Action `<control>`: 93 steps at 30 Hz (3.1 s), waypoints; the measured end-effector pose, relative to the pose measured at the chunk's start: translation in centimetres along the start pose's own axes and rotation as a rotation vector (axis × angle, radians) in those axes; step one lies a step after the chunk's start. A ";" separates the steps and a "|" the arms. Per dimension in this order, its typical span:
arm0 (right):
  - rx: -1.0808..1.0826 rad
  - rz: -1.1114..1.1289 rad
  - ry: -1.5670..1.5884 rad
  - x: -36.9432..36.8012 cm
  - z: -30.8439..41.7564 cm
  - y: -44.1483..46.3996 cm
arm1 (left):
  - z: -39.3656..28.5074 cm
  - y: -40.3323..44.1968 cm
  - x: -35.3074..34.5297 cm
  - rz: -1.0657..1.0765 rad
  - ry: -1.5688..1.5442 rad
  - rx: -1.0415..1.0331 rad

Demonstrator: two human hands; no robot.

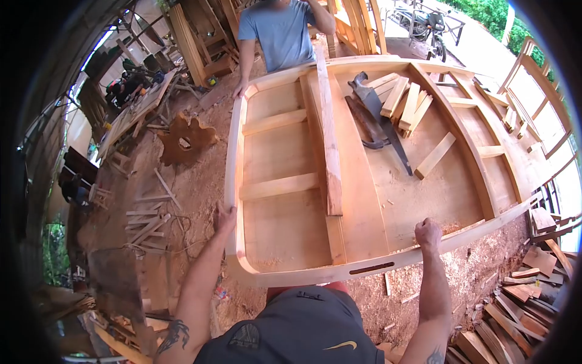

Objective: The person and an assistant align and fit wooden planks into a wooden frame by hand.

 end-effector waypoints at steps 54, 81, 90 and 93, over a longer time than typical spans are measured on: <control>-0.098 0.127 0.071 0.7 0.2 -0.2 | -2.3 -3.0 1.2 0.003 -0.098 0.024; -0.054 0.090 -0.029 0.0 -0.2 0.4 | -1.6 -2.5 1.0 0.037 -0.101 0.112; -0.023 0.080 -0.035 -0.1 -0.4 0.3 | -2.0 -2.6 1.1 0.072 -0.111 0.133; -0.031 0.101 -0.039 0.3 0.0 0.1 | -1.4 -2.1 0.5 0.065 -0.093 0.121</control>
Point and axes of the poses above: each hand's wrist, its own y-axis towards the middle knuckle, its own x-axis out of the back of the hand, z = x × y, the point moved 3 cm from there along y, towards the middle knuckle, and after that the axes turned 11 degrees about z, right-handed, at the moved point
